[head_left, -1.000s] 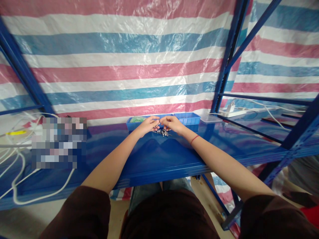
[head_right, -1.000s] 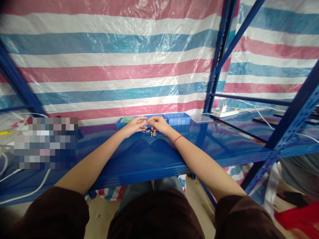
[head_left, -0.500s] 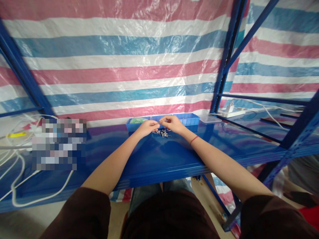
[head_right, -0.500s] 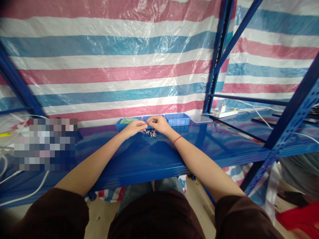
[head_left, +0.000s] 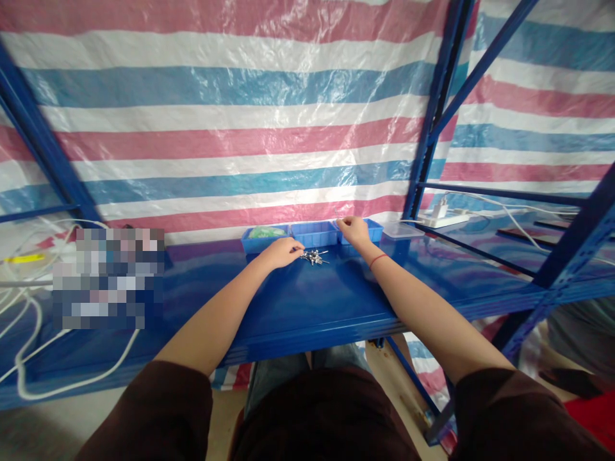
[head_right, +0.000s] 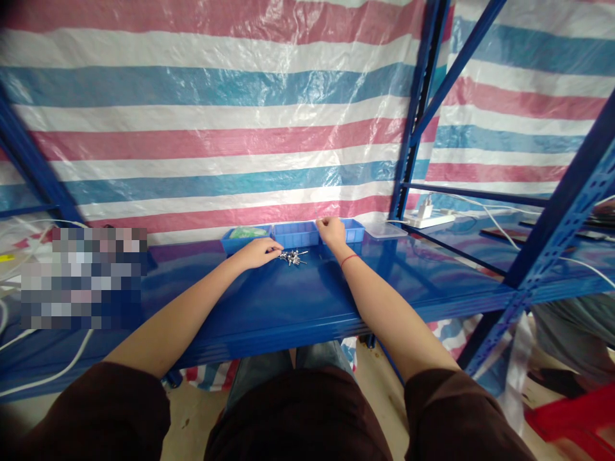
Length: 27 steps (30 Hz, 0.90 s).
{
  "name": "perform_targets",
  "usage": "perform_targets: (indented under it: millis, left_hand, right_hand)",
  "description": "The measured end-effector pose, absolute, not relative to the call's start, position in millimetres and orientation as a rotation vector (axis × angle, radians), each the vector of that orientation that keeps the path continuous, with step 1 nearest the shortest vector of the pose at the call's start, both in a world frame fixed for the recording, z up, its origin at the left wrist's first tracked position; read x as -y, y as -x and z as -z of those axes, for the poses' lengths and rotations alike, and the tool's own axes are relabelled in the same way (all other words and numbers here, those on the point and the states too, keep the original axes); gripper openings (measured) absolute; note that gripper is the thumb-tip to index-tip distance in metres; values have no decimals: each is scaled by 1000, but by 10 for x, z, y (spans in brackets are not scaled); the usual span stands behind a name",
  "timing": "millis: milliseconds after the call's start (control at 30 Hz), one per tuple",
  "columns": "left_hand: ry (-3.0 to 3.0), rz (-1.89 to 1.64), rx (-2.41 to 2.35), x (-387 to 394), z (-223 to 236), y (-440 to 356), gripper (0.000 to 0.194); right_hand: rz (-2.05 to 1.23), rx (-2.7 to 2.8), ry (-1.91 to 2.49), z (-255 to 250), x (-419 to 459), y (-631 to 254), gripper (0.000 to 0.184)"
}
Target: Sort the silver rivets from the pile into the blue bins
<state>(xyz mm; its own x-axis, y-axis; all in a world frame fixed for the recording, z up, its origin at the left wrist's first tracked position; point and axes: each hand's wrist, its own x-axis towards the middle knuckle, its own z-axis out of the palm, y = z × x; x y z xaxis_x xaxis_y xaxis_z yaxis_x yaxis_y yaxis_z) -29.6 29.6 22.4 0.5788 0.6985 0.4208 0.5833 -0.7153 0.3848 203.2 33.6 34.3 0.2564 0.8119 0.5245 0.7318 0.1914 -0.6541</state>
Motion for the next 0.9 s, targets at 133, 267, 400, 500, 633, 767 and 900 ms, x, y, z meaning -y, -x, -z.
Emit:
perform_targets:
  millis: [133, 267, 400, 500, 633, 767, 900]
  left_hand:
    - [-2591, -726, -974, -327, -185, 311, 20]
    - [-2621, -679, -997, -344, -183, 301, 18]
    - [-2672, -607, -1068, -346, -192, 292, 19]
    - [-2688, -580, -1093, -349, -192, 295, 19]
    - [-2668, -631, -1088, -355, -197, 309, 14]
    - [-2691, -711, -1039, -316, -223, 288, 14]
    - [-2525, -864, -978, -244, -251, 210, 17]
  right_hand:
    - [-115, 1457, 1634, -305, -392, -2156, 39]
    - [-217, 1596, 1522, -284, -380, -2030, 35]
    - [-211, 1686, 1474, -297, -347, -1933, 29]
    - [-157, 1765, 1453, -321, -307, -1926, 26]
    - [-205, 2058, 1352, -316, -245, -1871, 23]
    - [-436, 2275, 1190, -248, -208, -1742, 20]
    - [-417, 2288, 1085, -210, -188, -1638, 25]
